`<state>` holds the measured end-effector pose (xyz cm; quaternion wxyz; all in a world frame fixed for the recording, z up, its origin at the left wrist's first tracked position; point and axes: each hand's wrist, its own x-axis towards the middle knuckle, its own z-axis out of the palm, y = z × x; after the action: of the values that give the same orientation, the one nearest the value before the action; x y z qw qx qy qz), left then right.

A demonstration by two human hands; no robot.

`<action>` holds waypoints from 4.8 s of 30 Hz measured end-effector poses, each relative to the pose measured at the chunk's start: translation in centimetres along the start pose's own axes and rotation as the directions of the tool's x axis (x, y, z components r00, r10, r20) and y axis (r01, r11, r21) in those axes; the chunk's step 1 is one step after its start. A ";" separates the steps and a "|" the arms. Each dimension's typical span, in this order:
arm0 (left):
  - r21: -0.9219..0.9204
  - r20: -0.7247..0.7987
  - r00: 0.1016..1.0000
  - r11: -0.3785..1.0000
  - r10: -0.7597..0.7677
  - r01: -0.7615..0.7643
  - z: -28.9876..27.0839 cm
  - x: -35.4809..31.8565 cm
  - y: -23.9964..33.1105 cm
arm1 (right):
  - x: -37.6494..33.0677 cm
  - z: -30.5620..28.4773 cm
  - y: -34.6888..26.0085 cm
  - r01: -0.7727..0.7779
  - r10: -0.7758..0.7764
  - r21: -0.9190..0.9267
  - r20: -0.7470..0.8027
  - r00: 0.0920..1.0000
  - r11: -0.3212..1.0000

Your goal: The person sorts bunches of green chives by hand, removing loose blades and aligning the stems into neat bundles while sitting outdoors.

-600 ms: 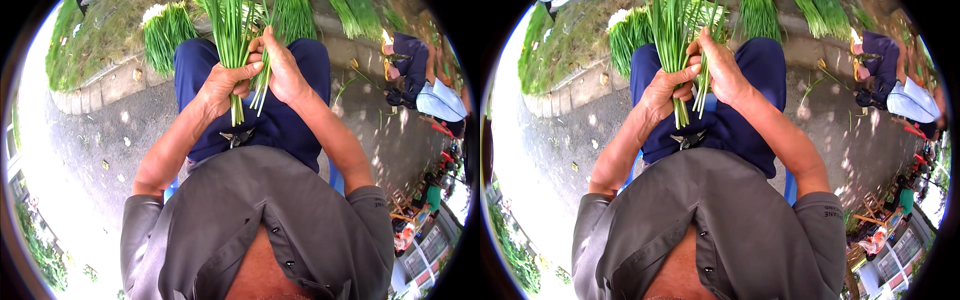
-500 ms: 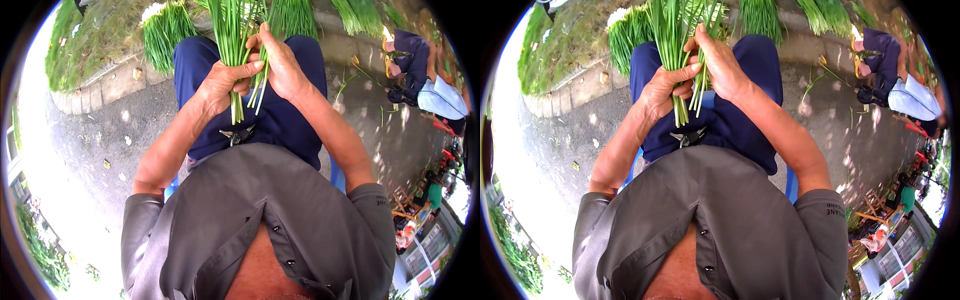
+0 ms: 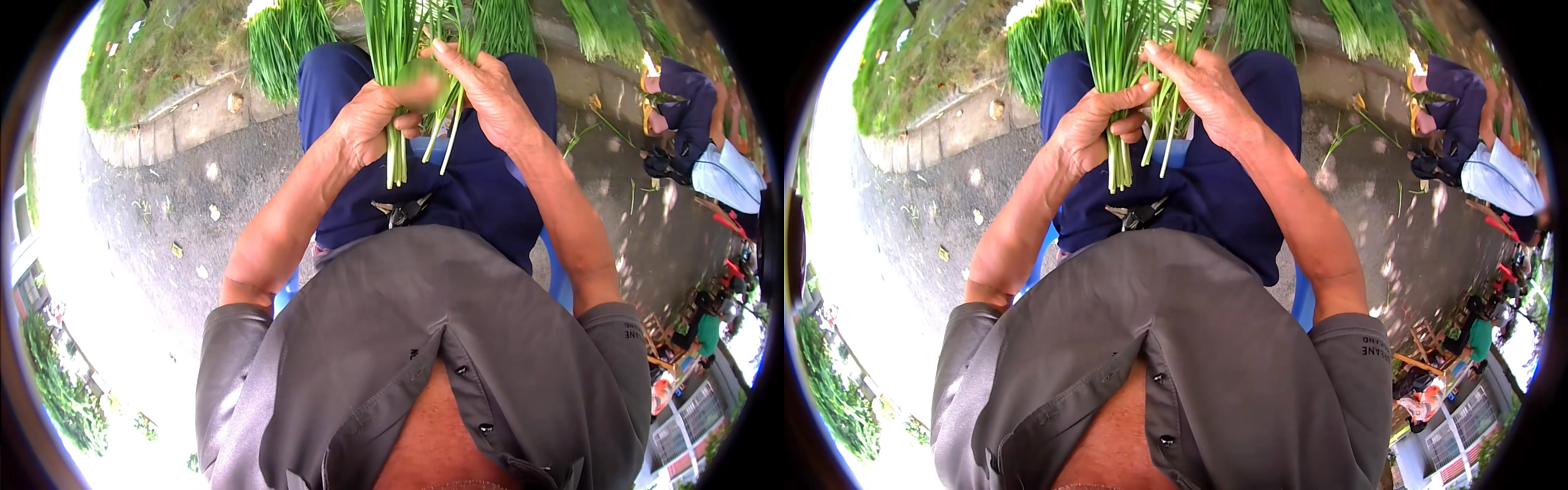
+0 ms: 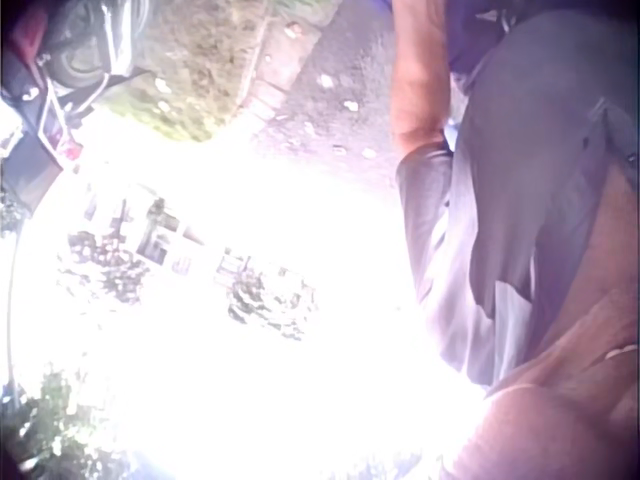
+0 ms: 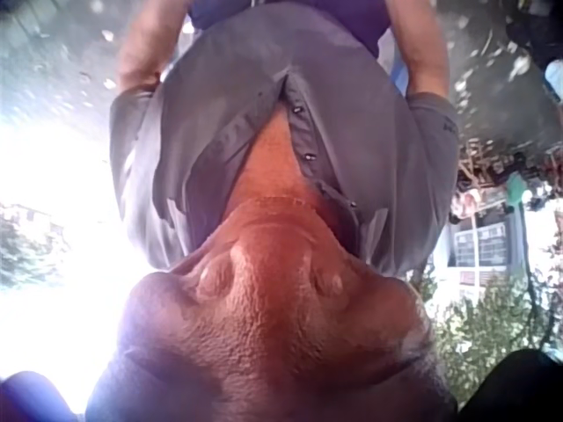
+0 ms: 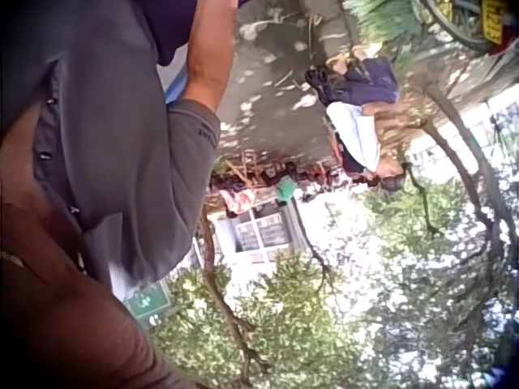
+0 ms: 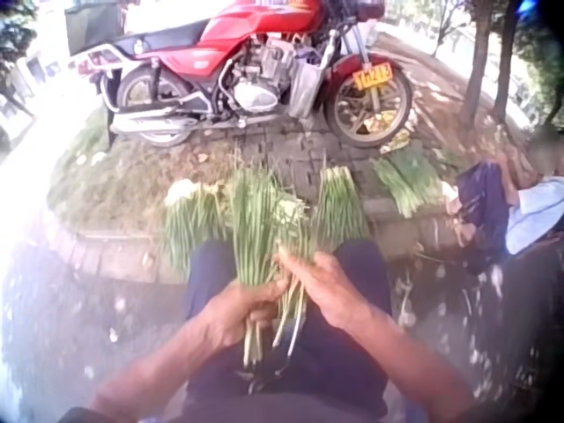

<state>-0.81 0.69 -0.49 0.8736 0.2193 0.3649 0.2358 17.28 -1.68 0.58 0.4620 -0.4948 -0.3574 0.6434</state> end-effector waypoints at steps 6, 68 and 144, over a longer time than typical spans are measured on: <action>0.013 -0.012 1.000 1.000 -0.004 0.004 0.0 -0.1 0.2 | 0.2 -0.1 -0.3 -0.028 0.025 -0.160 -0.018 1.000 0.987; -0.224 -0.243 0.924 0.910 0.295 -0.350 -3.0 1.9 2.7 | -2.4 5.1 2.6 0.617 -0.723 -0.785 0.452 0.522 -0.046; 0.034 -0.117 0.952 0.959 0.283 -0.281 -2.1 1.3 2.2 | -0.6 2.0 0.2 -0.123 0.160 -0.206 0.173 0.972 0.971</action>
<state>-2.15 3.66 -1.32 0.8053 0.2619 0.3841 0.3678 15.32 -2.37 1.09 0.3282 -0.4985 -0.4241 0.6811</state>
